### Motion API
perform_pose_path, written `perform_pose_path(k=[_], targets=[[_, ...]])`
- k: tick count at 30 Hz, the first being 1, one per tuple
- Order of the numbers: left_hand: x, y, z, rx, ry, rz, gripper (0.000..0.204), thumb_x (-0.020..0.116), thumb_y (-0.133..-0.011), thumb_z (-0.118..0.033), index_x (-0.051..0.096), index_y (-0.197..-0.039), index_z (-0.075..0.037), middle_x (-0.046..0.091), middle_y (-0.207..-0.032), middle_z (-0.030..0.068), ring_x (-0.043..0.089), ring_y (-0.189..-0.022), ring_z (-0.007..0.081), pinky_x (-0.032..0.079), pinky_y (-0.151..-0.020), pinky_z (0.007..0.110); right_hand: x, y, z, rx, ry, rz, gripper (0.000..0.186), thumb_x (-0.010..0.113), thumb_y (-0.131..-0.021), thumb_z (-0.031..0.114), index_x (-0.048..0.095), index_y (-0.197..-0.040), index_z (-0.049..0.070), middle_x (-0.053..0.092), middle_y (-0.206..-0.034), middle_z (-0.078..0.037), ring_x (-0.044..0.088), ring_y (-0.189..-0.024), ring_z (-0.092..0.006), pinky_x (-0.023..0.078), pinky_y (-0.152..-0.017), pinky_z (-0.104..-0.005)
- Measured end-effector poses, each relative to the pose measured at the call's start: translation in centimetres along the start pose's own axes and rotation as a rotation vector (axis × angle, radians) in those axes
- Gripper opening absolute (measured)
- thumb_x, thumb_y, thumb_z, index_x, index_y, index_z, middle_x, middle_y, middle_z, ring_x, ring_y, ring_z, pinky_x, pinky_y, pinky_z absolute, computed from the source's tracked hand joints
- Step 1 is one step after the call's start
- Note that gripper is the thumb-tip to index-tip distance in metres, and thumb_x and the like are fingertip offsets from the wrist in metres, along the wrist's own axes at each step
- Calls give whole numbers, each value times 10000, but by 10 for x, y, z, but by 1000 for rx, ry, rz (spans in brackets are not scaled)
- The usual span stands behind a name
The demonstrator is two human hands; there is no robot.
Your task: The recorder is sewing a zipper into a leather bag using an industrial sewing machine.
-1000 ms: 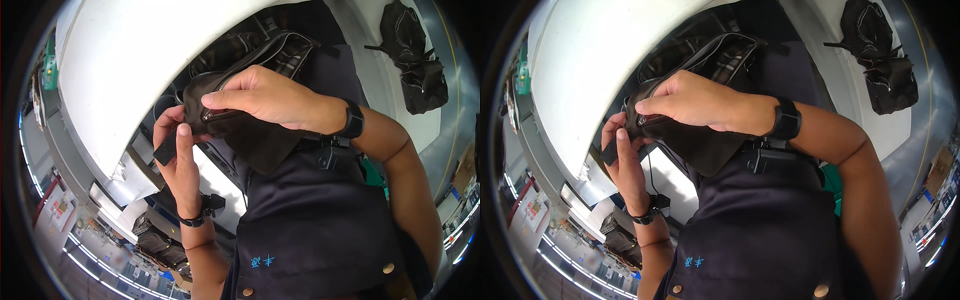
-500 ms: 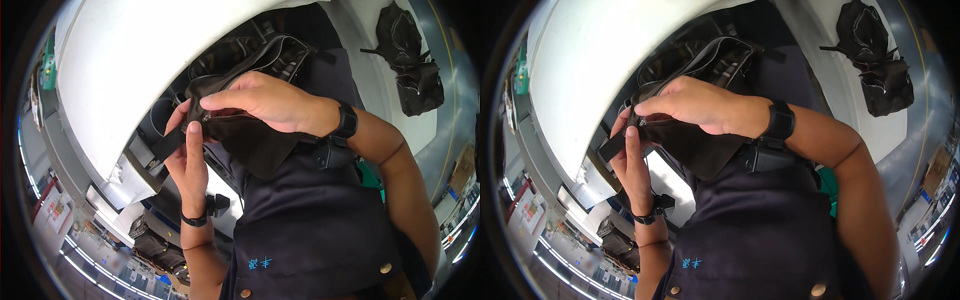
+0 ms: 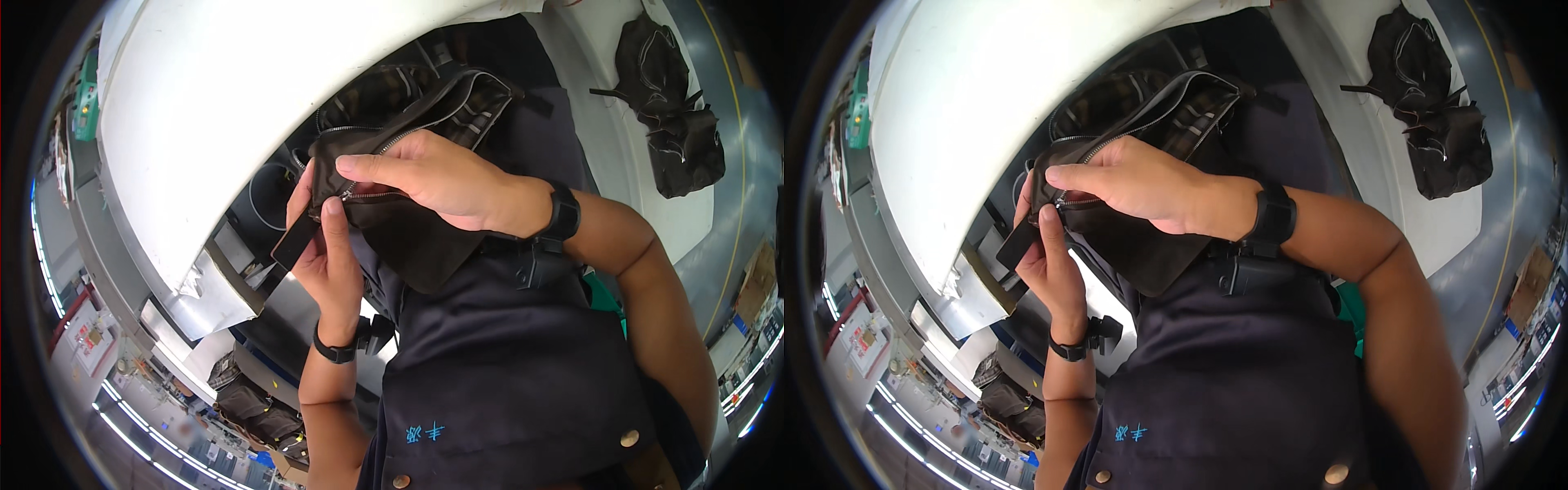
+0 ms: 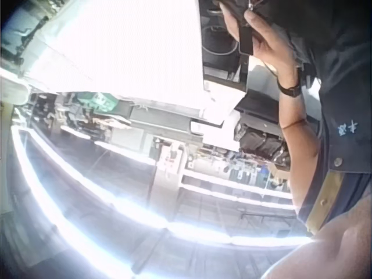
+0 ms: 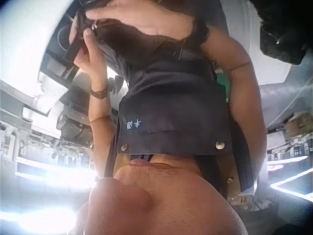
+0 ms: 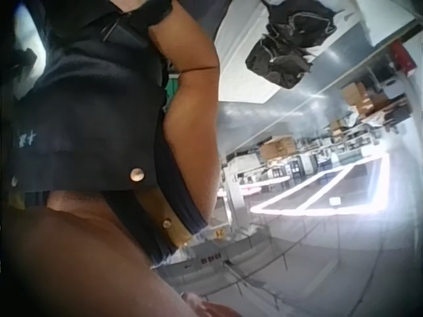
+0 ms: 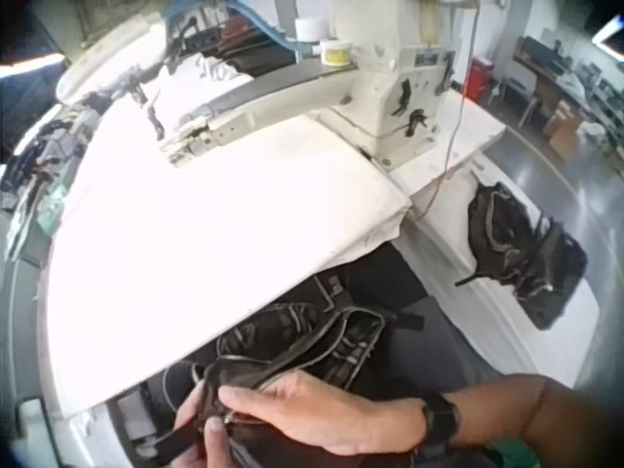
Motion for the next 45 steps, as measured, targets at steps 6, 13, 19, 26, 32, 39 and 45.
perform_pose_path(k=[6,13,19,26,32,39,45], targets=[[-8,1,-16,109,-1,-8,429,527,-1062,-80,517,-1456,88,581,-1457,188,566,-1333,257,410,-1152,384,26,22,24,-190,-68,194,295,675,-1053,285,781,-1127,20,758,-1094,-25,660,-999,-69,523,-915,-252],[-59,-1,-86,-34,77,-426,417,530,-1088,-189,557,-1427,51,671,-1304,188,657,-1157,228,521,-1022,349,116,-5,62,-86,58,401,352,610,-1077,302,762,-1095,-15,706,-1007,-7,594,-914,-72,480,-823,-244],[-130,0,-164,175,-26,-1062,291,637,-1056,-245,690,-1164,20,732,-1104,162,702,-988,197,577,-886,328,232,-10,105,-132,343,608,292,664,-1010,310,794,-980,50,700,-855,-12,586,-763,-107,473,-700,-279],[-134,-82,-154,558,-437,-704,337,619,-1077,-194,698,-1335,9,747,-1169,111,709,-956,151,579,-859,281,217,-102,129,-330,242,667,374,796,-908,304,750,-1013,-52,744,-1008,-102,658,-910,-213,520,-835,-356],[-76,-144,-132,545,-105,-617,326,611,-1078,-157,692,-1307,61,725,-1142,89,664,-964,121,546,-854,255,168,-117,162,-501,343,366,275,845,-857,190,728,-992,-20,731,-950,-69,657,-857,-139,517,-760,-263],[-62,-144,-167,493,28,-664,336,591,-1081,-184,699,-1306,41,708,-1203,94,666,-1038,142,555,-907,288,194,-127,185,-639,407,414,288,874,-783,161,740,-881,-74,687,-790,-100,604,-722,-152,475,-630,-323],[-99,-119,-191,436,-57,-757,405,505,-1105,-248,686,-1330,36,693,-1321,131,641,-1172,185,507,-1063,335,256,-116,183,-593,592,522,325,874,-759,175,738,-881,-95,685,-766,-136,602,-692,-201,474,-599,-389]])
Point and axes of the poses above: each hand's wrist, its own y-axis away from the middle knuckle, its own x-axis out of the palm, z = x × y, the point moved 1 cm from there along -y, towards the middle knuckle
